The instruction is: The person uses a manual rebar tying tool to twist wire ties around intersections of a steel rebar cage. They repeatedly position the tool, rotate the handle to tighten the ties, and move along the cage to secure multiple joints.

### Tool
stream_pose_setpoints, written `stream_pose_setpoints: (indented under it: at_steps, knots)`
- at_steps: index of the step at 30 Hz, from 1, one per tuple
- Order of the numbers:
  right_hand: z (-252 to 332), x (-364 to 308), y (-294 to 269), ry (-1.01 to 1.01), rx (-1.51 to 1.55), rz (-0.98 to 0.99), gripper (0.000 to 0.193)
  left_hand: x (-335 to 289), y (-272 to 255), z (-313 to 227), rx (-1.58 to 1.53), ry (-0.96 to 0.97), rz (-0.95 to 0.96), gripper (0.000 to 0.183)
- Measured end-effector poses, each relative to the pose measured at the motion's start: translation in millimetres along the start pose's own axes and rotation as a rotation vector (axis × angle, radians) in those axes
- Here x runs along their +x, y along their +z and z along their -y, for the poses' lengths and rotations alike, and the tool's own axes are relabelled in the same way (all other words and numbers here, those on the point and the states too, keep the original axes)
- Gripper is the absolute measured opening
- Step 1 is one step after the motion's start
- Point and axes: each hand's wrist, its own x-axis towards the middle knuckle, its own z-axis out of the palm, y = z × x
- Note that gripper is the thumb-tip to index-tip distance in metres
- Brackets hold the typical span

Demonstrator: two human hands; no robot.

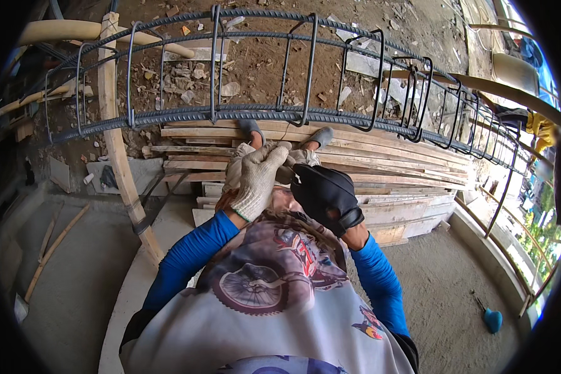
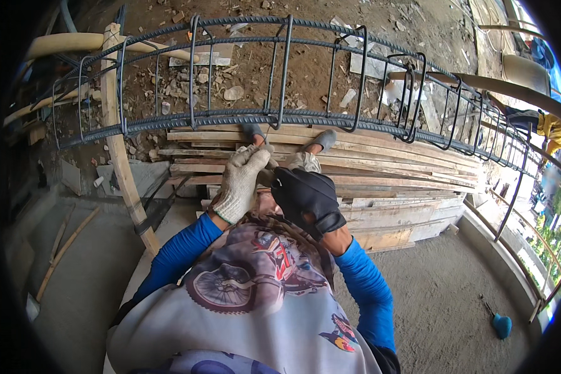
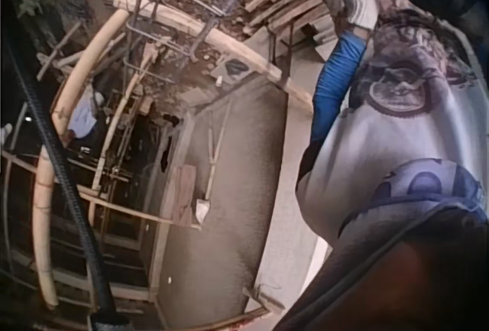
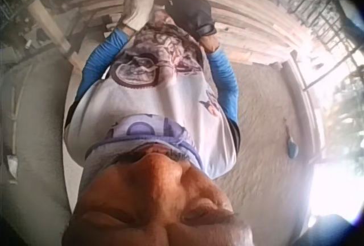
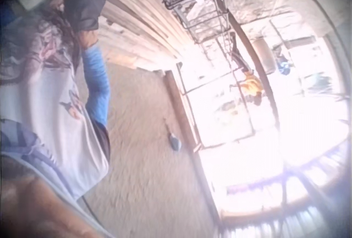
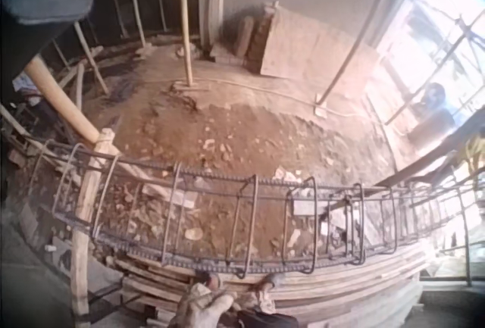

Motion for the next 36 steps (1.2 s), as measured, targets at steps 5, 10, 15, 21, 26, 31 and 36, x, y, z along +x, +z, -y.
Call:
stream_pose_setpoints:
  at_steps: [5, 10, 15, 21, 26, 31, 36]
  knots:
    - [24, 28, -60, 0.201, -0.097, -0.086, 0.039, 23, 0, -15, 0.113, 0.178, -0.015, 0.017]
    - [-6, 86, -85, -0.050, 0.172, -0.226, 0.031, 43, 0, -23, 0.035, 0.135, 0.111, 0.030]
    - [-30, 110, -96, -0.219, -0.179, 0.103, 0.033, 52, 7, -20, -0.043, 0.143, 0.269, 0.024]
    - [-27, 116, -70, 0.176, 0.138, 0.057, 0.053, 66, 16, -16, -0.121, 0.155, 0.284, 0.016]
    - [-25, 111, -71, 0.178, 0.056, -0.022, 0.062, 67, 18, -17, -0.157, 0.112, 0.371, 0.012]
    - [-30, 107, -79, -0.179, -0.020, 0.003, 0.034, 65, 20, -19, -0.113, 0.045, 0.419, 0.021]
    - [-34, 106, -80, -0.500, -0.442, -0.102, 0.031, 59, 25, -24, -0.027, 0.099, 0.406, 0.021]
